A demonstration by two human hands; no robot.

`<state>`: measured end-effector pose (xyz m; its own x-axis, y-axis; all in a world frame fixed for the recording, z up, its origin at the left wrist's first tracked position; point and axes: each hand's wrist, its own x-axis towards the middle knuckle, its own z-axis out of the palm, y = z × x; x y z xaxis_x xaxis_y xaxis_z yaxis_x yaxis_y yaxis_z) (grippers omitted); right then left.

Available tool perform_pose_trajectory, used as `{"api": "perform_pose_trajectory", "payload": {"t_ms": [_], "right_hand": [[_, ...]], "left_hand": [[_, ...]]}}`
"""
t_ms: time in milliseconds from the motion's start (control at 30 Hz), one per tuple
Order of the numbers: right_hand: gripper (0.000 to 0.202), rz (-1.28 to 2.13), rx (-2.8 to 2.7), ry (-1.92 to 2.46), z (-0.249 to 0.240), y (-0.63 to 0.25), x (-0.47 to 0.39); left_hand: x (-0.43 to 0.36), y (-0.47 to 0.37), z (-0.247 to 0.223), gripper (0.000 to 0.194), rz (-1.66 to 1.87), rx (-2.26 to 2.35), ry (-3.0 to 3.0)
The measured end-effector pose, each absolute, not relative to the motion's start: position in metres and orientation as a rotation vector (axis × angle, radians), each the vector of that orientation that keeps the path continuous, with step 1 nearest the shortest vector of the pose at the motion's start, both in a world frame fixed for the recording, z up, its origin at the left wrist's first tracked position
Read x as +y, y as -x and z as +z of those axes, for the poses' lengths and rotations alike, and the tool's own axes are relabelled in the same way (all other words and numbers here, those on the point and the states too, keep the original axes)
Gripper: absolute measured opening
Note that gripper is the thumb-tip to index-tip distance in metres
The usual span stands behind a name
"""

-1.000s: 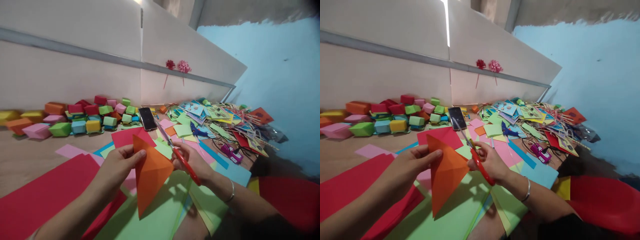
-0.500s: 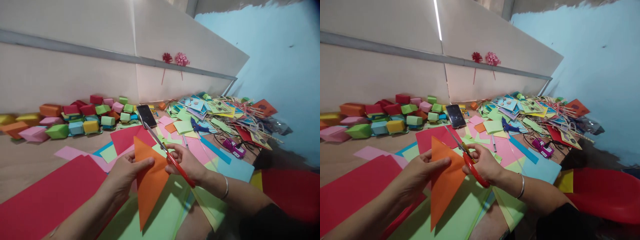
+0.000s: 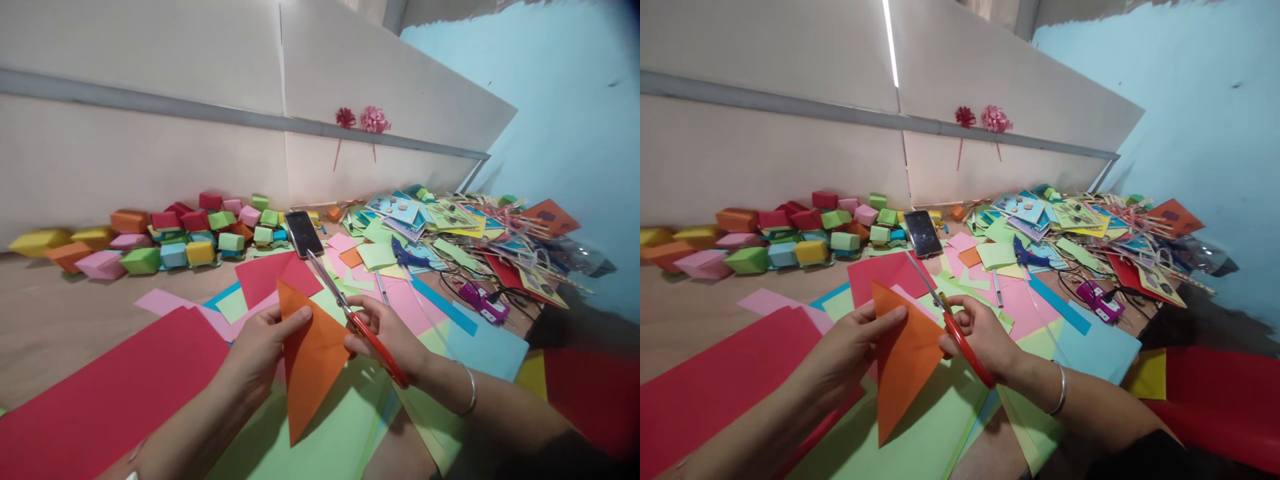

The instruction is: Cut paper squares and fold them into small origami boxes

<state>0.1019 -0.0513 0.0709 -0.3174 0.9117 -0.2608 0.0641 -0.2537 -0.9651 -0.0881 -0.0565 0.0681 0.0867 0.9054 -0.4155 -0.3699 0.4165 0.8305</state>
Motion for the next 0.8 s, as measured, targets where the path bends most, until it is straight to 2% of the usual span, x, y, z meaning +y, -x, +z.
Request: {"api": "perform_pose_trajectory", "payload": {"t_ms": [333,533,700,800], "right_hand": [[0.069,1.664,-1.553,1.186,0.066,-0.128,-0.066],[0.082,1.821,-1.627,1.109,0.075,-0.131,-0.082],[0.073,1.852,-1.616,1.105,0.066,-0.124,-0.090],[0.074,1.785,-1.694,1.115,0.062,-0.123,-0.090]], "left_hand": [[-0.055,0.095,0.086,0.043,1.078,1.163,-0.605],[-0.057,0.098,0.086,0.040,1.080,1.109,-0.646],[-0.060,0.096,0.084,0.034,1.054,1.073,-0.652],[-0.060,0.095,0.083,0.037,1.047,1.057,-0.649]]}}
